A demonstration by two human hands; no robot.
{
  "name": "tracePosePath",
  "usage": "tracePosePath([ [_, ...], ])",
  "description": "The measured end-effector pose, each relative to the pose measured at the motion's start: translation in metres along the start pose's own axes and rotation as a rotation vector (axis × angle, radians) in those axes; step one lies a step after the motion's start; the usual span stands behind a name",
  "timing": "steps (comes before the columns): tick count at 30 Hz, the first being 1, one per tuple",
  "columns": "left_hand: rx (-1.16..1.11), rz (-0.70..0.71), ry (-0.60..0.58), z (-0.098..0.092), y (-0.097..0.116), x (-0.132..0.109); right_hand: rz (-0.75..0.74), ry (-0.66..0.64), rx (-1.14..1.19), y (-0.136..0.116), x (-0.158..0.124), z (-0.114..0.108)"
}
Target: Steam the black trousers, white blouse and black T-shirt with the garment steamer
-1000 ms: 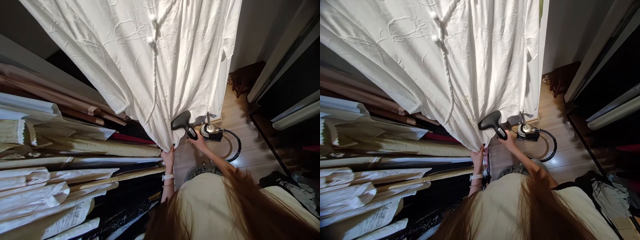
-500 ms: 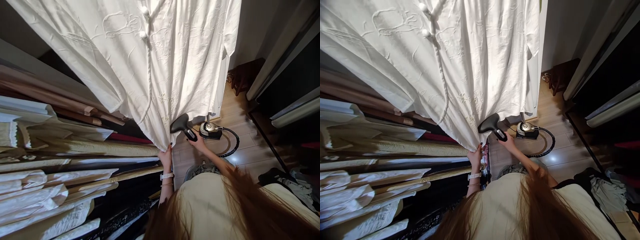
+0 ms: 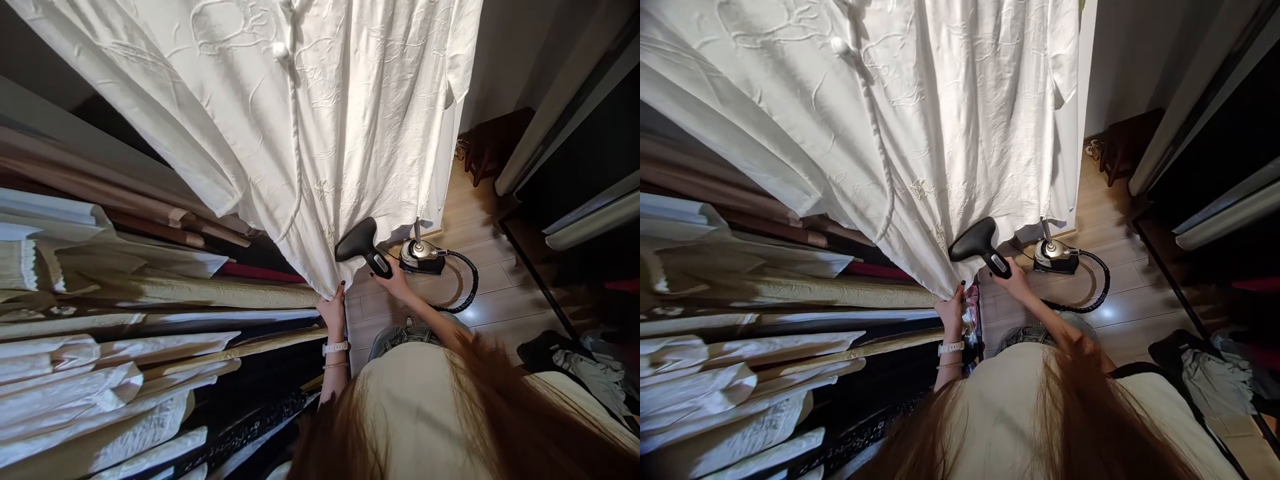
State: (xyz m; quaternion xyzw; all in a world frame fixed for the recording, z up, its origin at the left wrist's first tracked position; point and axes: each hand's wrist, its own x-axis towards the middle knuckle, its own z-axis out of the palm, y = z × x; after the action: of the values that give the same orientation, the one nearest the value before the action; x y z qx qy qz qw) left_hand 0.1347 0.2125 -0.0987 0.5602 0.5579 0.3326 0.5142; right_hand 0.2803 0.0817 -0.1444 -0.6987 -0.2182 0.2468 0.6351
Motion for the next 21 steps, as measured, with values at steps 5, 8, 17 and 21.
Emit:
tracePosePath([
  [5, -0.036, 0.042, 0.02, 0.0, 0.0, -0.004, 0.016, -0.006, -0.01, 0.001, -0.005, -0.002],
  [8, -0.074, 0.047, 0.003, -0.001, -0.004, -0.004, -0.01, 0.015, -0.007, 0.003, -0.006, 0.001],
  [17, -0.096, 0.032, -0.064, -0.004, -0.02, -0.003, -0.002, 0.032, -0.013, 0.012, -0.016, 0.003],
  [21, -0.092, 0.044, -0.086, -0.001, -0.018, -0.007, -0.02, 0.044, 0.009, 0.012, -0.017, 0.006],
])
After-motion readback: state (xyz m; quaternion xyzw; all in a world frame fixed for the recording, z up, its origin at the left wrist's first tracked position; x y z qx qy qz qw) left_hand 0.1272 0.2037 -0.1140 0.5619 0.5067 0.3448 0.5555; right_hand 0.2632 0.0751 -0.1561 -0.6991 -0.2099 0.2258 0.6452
